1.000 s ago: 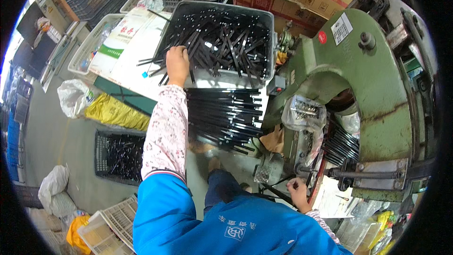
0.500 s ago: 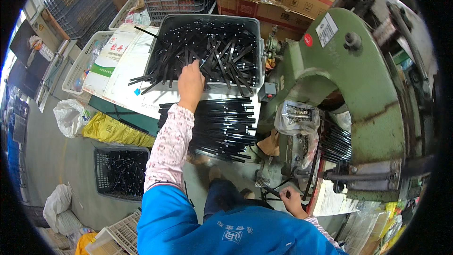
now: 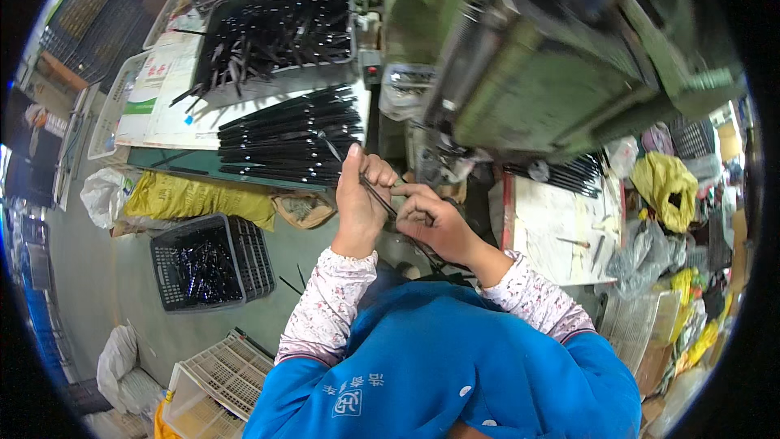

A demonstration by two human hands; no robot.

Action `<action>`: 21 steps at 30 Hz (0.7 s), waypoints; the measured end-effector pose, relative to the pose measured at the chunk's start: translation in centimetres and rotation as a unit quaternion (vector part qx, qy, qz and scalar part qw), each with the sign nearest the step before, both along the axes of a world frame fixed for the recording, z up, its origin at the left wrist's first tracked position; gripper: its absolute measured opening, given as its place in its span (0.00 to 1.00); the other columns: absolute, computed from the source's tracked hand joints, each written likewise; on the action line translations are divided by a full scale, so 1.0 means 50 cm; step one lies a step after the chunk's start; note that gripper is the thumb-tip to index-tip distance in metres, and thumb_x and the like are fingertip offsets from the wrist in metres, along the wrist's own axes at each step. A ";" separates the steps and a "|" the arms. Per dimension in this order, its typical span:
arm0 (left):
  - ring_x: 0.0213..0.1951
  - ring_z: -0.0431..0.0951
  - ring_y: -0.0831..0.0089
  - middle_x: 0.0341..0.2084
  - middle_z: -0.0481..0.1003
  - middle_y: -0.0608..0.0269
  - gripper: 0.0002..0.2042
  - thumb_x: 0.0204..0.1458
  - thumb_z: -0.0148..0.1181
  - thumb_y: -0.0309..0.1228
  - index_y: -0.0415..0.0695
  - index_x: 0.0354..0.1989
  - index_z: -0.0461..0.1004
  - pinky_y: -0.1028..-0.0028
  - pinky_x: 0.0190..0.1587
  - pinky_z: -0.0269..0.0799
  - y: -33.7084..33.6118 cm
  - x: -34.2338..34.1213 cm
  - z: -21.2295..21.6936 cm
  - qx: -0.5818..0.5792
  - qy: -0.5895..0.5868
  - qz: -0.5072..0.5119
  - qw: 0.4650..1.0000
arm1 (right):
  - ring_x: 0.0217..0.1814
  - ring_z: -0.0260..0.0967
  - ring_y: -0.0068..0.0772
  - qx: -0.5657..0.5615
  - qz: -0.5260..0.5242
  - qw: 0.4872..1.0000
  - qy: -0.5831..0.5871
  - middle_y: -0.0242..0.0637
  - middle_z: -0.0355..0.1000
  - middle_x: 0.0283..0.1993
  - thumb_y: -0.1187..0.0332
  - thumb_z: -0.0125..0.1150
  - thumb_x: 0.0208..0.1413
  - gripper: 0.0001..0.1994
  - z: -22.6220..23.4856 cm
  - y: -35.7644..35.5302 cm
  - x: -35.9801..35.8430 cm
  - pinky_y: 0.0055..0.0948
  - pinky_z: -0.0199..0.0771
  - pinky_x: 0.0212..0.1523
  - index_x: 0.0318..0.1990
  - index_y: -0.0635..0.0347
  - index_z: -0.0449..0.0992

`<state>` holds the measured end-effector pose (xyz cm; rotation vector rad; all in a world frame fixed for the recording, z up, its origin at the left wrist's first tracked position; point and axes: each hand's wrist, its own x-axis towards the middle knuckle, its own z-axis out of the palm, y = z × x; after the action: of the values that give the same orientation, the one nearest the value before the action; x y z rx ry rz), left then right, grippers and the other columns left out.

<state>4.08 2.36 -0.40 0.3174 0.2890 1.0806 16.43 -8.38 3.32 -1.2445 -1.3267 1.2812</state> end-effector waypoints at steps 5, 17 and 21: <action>0.32 0.70 0.77 0.29 0.70 0.69 0.10 0.60 0.53 0.37 0.41 0.37 0.70 0.73 0.34 0.68 -0.085 0.060 0.019 0.140 0.357 0.024 0.923 | 0.39 0.71 0.42 0.237 -0.184 0.893 -0.335 0.43 0.72 0.40 0.76 0.61 0.49 0.05 0.009 -0.053 0.098 0.31 0.71 0.40 0.34 0.62 0.73; 0.20 0.68 0.77 0.28 0.73 0.63 0.08 0.56 0.61 0.29 0.40 0.34 0.67 0.74 0.24 0.68 -0.062 0.091 0.046 0.033 0.294 -0.011 0.955 | 0.40 0.72 0.49 0.177 -0.166 0.912 -0.332 0.43 0.74 0.37 0.71 0.63 0.48 0.08 -0.016 -0.042 0.179 0.39 0.72 0.41 0.36 0.59 0.73; 0.21 0.69 0.78 0.29 0.74 0.63 0.09 0.56 0.61 0.29 0.39 0.37 0.69 0.76 0.23 0.67 -0.056 0.097 0.030 0.058 0.269 -0.031 0.961 | 0.41 0.72 0.49 0.206 -0.165 0.906 -0.332 0.43 0.73 0.36 0.72 0.63 0.48 0.08 -0.004 -0.046 0.174 0.37 0.71 0.42 0.36 0.60 0.73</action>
<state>8.91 -0.41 1.10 0.7242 0.6974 0.9357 25.11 -10.70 3.12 -1.5667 -1.6471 0.2984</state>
